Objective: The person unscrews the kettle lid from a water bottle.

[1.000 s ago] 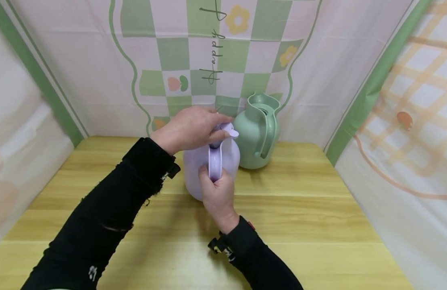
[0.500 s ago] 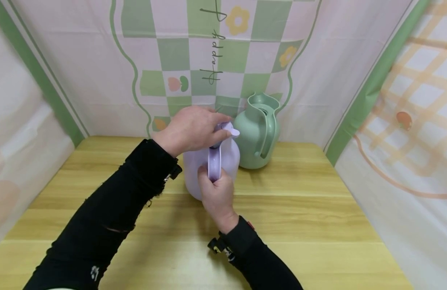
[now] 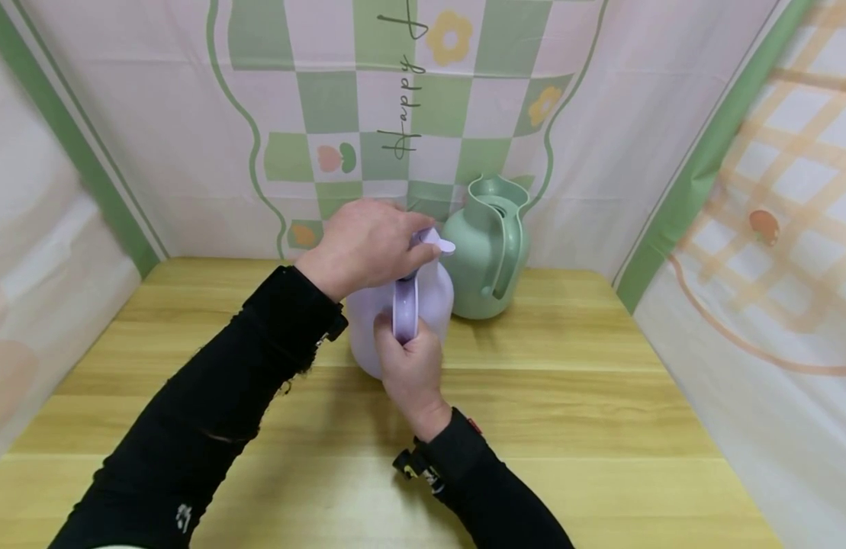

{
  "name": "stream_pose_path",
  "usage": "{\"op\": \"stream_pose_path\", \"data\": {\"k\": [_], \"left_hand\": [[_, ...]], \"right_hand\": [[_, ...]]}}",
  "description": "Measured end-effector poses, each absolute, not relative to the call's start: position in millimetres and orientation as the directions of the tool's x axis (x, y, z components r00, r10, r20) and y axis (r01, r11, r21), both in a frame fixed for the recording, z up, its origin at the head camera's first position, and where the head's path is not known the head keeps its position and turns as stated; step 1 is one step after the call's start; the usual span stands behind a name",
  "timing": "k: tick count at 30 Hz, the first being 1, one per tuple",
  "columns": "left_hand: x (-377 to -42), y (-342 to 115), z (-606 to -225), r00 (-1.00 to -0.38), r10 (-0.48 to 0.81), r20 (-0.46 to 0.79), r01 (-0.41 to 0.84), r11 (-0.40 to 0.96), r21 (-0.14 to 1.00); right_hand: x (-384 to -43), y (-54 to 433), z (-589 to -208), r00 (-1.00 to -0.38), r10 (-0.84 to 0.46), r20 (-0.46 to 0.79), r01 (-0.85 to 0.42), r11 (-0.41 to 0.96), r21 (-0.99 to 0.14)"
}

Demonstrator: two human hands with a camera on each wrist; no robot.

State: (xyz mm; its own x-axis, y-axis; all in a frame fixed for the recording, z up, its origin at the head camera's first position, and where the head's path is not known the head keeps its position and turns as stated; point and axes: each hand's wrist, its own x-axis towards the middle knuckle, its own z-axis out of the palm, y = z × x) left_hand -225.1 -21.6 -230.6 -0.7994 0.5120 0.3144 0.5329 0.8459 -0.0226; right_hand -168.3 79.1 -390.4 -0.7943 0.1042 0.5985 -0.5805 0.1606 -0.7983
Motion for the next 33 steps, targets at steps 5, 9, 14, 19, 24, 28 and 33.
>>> {"op": "stream_pose_path", "data": {"k": [5,9,14,19,24,28,33], "left_hand": [[-223.8,-20.9,-231.3,-0.796,0.506,0.332,0.53,0.848,-0.02],[-222.7,-19.6,-231.1,-0.813,0.485,0.322,0.508,0.861,-0.015],[-221.6,-18.1,-231.3,-0.828,0.464,0.317,0.483,0.875,-0.019],[-221.6,-16.8,-231.8,-0.838,0.45,0.31,0.467,0.884,-0.023],[-221.8,-15.9,-232.1,-0.845,0.437,0.309,0.452,0.892,-0.026],[-221.2,-15.5,-232.2,-0.845,0.431,0.315,0.446,0.895,-0.029],[-220.3,-15.2,-232.5,-0.842,0.43,0.326,0.445,0.895,-0.032]], "right_hand": [[-168.1,79.3,-391.0,-0.796,0.096,0.598,-0.581,0.157,-0.799],[-167.9,79.6,-391.6,-0.798,0.091,0.595,-0.58,0.147,-0.801],[-167.6,79.9,-391.5,-0.801,0.088,0.592,-0.579,0.139,-0.804],[-167.0,79.7,-390.5,-0.801,0.087,0.592,-0.579,0.14,-0.804],[-167.2,79.3,-390.8,-0.803,0.085,0.59,-0.577,0.138,-0.805],[-167.2,79.0,-390.8,-0.795,0.083,0.6,-0.588,0.137,-0.797],[-167.3,78.9,-390.9,-0.784,0.078,0.616,-0.602,0.146,-0.785]]}}
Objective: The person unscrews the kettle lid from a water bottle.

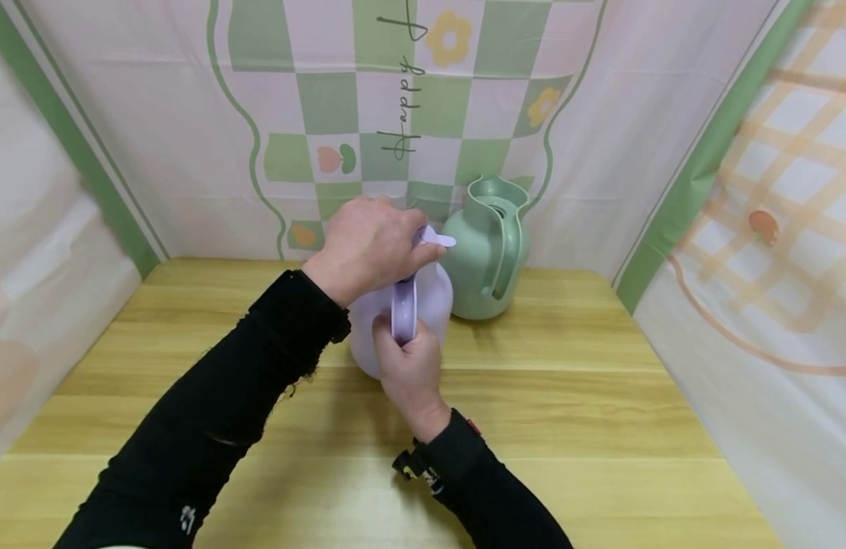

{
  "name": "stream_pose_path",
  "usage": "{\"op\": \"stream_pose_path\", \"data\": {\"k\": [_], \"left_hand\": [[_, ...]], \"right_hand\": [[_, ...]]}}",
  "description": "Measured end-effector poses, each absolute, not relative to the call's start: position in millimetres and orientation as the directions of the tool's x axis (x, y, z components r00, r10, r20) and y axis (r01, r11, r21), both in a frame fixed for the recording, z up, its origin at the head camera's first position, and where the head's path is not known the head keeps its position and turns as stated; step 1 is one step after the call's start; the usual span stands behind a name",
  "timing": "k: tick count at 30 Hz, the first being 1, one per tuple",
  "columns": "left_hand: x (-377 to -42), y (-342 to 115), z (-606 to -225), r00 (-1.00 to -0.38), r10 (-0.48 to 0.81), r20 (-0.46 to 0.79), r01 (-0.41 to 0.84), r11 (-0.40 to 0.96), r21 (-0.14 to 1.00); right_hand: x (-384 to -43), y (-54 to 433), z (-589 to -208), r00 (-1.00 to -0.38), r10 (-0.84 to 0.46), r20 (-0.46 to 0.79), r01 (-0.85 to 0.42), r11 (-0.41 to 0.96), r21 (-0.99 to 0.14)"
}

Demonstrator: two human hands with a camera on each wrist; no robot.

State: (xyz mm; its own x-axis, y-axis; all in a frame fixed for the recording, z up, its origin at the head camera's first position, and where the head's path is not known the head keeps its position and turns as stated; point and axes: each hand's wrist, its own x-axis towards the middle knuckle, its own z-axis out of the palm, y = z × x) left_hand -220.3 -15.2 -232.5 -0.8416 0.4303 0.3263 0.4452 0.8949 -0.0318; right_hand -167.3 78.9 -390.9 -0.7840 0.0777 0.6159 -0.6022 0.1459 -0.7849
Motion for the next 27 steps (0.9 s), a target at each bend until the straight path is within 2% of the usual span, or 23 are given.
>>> {"op": "stream_pose_path", "data": {"k": [14,27], "left_hand": [[-221.1,-17.7,-235.2,-0.826,0.427,0.367,0.461,0.887,0.005],[-217.8,-25.4,-237.0,-0.827,0.44,0.35,0.485,0.873,0.049]], "right_hand": [[-166.5,79.2,-389.7,-0.788,0.074,0.612,-0.598,0.148,-0.788],[-166.6,80.1,-389.1,-0.793,0.09,0.602,-0.584,0.164,-0.795]]}}
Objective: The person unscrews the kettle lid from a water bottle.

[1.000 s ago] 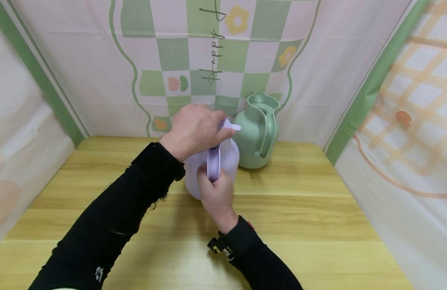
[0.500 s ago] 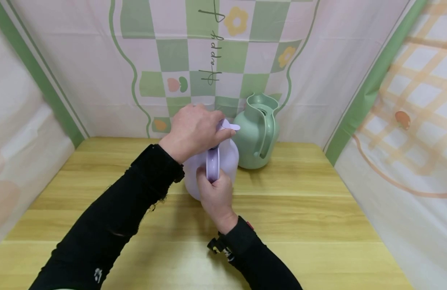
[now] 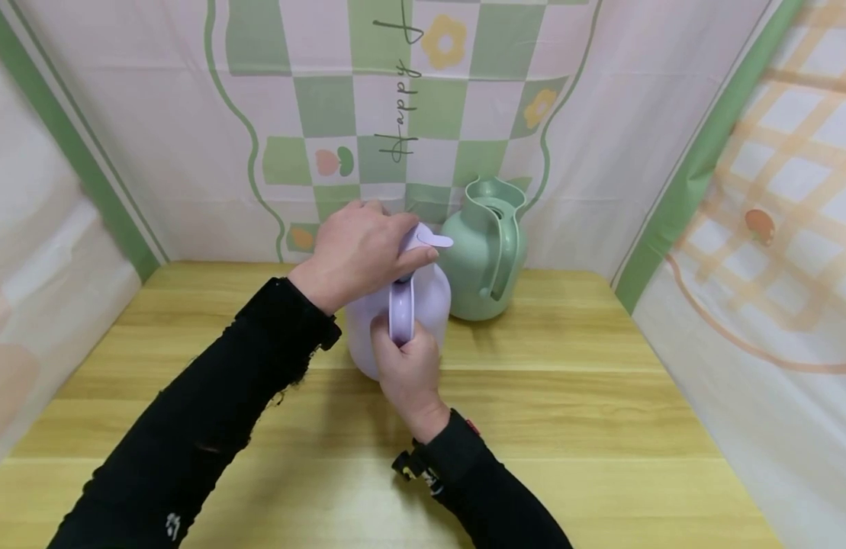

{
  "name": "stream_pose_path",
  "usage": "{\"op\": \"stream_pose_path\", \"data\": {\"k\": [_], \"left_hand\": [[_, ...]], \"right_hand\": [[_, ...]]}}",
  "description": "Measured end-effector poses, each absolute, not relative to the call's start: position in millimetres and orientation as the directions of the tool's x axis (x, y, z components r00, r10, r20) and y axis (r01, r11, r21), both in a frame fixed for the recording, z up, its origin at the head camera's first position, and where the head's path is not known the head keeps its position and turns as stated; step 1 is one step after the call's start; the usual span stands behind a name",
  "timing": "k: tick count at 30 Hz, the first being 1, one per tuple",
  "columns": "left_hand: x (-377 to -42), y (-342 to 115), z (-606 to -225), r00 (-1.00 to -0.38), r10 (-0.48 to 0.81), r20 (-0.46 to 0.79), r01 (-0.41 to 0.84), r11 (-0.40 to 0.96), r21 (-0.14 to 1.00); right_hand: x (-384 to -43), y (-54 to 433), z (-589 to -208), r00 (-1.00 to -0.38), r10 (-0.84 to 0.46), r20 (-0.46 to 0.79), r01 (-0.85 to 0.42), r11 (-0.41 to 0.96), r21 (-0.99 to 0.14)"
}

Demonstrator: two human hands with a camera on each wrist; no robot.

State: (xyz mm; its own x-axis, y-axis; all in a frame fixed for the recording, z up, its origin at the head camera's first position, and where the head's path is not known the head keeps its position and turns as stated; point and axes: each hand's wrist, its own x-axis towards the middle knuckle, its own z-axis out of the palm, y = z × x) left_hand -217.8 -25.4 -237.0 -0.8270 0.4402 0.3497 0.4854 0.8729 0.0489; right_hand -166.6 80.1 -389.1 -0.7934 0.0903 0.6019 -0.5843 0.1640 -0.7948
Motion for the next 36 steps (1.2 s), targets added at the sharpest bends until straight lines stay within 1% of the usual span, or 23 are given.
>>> {"op": "stream_pose_path", "data": {"k": [5,10,12,15,21,25,30,36], "left_hand": [[-219.0,-31.1,-235.9,-0.777,0.525,0.348,0.576,0.816,0.055],[-221.2,-35.1,-232.8,-0.707,0.627,0.327,0.676,0.735,0.055],[-221.3,-36.3,-232.8,-0.68,0.654,0.333,0.704,0.709,0.043],[-221.1,-37.5,-233.5,-0.661,0.672,0.335,0.721,0.692,0.034],[-221.3,-38.7,-234.5,-0.674,0.662,0.329,0.712,0.701,0.049],[-221.4,-37.9,-234.1,-0.677,0.657,0.331,0.705,0.709,0.035],[-220.3,-35.6,-233.3,-0.7,0.637,0.325,0.677,0.736,0.015],[-219.5,-33.3,-235.5,-0.712,0.607,0.353,0.649,0.761,0.001]], "right_hand": [[-167.8,80.2,-390.0,-0.798,0.086,0.597,-0.583,0.146,-0.799],[-168.5,80.0,-390.1,-0.802,0.086,0.591,-0.577,0.145,-0.804],[-168.4,80.0,-390.4,-0.803,0.086,0.589,-0.574,0.149,-0.805],[-168.6,80.0,-391.1,-0.803,0.089,0.589,-0.573,0.155,-0.805],[-169.4,79.1,-391.8,-0.797,0.09,0.597,-0.582,0.15,-0.799],[-169.9,79.5,-391.2,-0.795,0.085,0.601,-0.588,0.142,-0.797],[-170.1,79.5,-389.9,-0.791,0.092,0.605,-0.59,0.152,-0.793],[-169.8,79.5,-390.8,-0.798,0.096,0.595,-0.577,0.164,-0.8]]}}
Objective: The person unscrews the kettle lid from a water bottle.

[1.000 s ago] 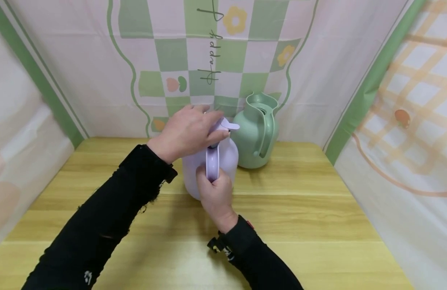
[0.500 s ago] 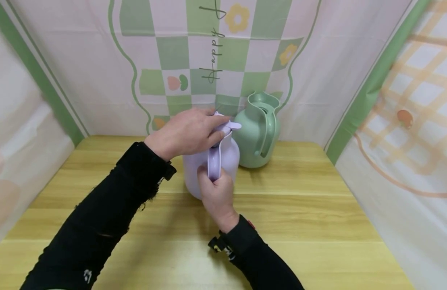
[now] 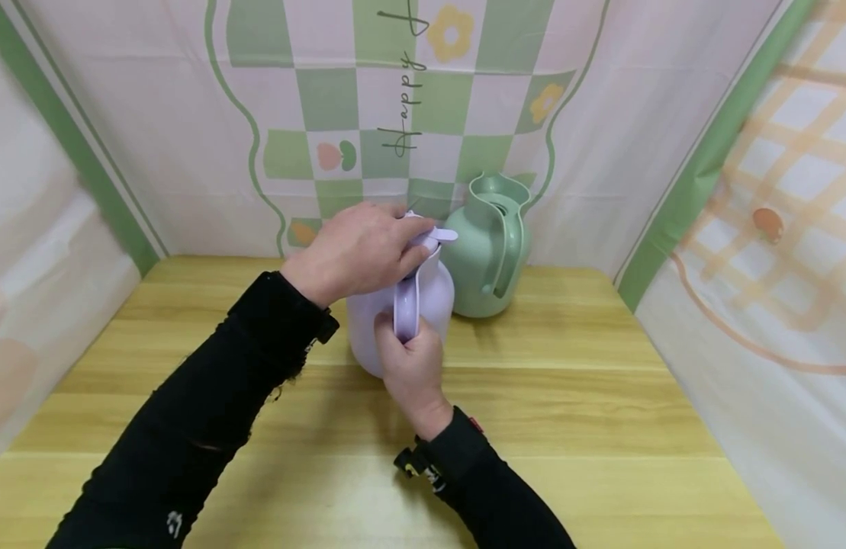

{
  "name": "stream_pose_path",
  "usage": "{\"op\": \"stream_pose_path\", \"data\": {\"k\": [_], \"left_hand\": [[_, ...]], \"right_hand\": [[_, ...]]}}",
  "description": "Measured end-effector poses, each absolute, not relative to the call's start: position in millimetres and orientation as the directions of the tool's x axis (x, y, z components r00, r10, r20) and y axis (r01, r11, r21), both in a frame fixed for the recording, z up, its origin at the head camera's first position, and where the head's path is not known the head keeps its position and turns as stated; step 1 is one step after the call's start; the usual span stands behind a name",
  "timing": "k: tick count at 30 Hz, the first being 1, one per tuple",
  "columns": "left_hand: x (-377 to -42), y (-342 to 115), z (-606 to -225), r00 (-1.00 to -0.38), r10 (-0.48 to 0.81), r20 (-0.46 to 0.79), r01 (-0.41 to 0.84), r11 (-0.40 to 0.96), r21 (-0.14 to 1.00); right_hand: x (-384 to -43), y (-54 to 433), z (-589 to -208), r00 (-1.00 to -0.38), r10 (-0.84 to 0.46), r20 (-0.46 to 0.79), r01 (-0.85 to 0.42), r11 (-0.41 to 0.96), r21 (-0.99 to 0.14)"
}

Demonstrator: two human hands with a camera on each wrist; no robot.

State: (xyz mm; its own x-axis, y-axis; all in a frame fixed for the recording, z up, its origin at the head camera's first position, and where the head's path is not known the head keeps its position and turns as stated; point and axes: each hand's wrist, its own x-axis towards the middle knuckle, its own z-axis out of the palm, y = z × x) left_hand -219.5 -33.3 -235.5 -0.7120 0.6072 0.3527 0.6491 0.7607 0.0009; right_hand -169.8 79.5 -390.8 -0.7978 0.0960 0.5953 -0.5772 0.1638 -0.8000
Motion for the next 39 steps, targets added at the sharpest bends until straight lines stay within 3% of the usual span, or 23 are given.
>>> {"op": "stream_pose_path", "data": {"k": [8,30,39], "left_hand": [[-219.6,-31.4,-237.3,-0.715,0.593,0.371,0.633,0.774,-0.017],[-218.3,-24.6,-233.6,-0.81,0.491,0.321,0.511,0.859,-0.028],[-218.5,-23.4,-234.4,-0.809,0.471,0.352,0.489,0.871,-0.042]], "right_hand": [[-169.1,80.5,-391.5,-0.806,0.085,0.585,-0.568,0.164,-0.806],[-168.9,80.1,-390.8,-0.801,0.086,0.592,-0.578,0.144,-0.803],[-168.9,79.9,-391.6,-0.804,0.094,0.587,-0.572,0.145,-0.807]]}}
